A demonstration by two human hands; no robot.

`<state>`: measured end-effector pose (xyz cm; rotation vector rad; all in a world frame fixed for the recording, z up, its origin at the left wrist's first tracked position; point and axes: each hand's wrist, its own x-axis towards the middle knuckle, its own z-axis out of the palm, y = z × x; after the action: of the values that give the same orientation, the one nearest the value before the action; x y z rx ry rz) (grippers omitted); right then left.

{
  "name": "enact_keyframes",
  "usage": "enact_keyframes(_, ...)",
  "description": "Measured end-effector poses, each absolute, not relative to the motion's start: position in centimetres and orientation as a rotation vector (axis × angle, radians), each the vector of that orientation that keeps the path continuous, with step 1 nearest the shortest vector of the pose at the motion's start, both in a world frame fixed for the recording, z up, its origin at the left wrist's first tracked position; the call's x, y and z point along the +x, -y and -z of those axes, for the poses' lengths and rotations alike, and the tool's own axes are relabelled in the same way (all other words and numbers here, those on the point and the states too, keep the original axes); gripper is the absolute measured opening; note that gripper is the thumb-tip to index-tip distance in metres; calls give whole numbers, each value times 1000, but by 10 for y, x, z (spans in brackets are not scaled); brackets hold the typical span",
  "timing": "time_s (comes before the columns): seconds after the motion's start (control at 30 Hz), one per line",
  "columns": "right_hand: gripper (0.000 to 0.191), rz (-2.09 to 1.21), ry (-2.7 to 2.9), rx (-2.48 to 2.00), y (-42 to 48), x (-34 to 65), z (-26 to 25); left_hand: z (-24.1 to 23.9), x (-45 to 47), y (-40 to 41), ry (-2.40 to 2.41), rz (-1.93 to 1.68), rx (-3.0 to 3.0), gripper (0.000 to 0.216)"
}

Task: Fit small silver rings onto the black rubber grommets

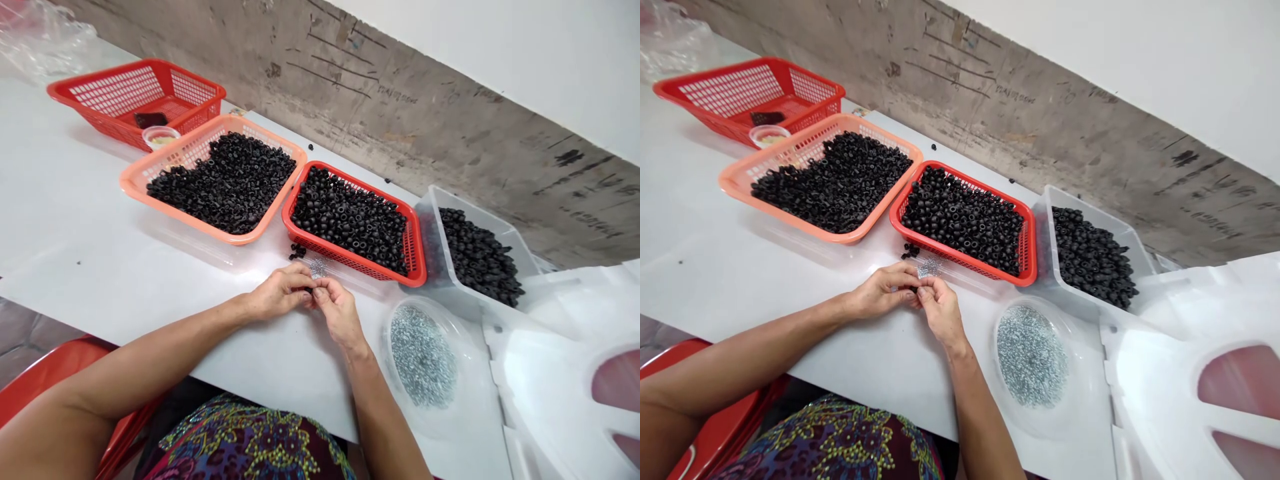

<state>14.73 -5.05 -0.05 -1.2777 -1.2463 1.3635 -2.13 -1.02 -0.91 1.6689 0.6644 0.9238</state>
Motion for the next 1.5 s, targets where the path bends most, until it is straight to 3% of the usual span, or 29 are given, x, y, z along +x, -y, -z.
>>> enact_keyframes(0.1, 25, -1131, 1263, -1416, 47, 159, 4, 7, -21, 7, -775, -979, 1486, 11)
enact_keyframes(0.27, 23, -386, 1546, -1687, 36, 183, 22, 1, -23, 0, -901, -926, 1041, 18)
enact_keyframes(0.43, 28, -138, 1808, -1748, 27, 181, 35, -1, -24, -4, -842, -963, 768, 22)
enact_keyframes(1.1, 21, -221, 1831, -1680, 21, 174, 35, 0, -27, -7, -725, -845, 510, 17)
enact_keyframes(1.5, 13, -556, 1617, -1537, 36, 161, 3, 1, -25, -4, -650, -777, 464, 18)
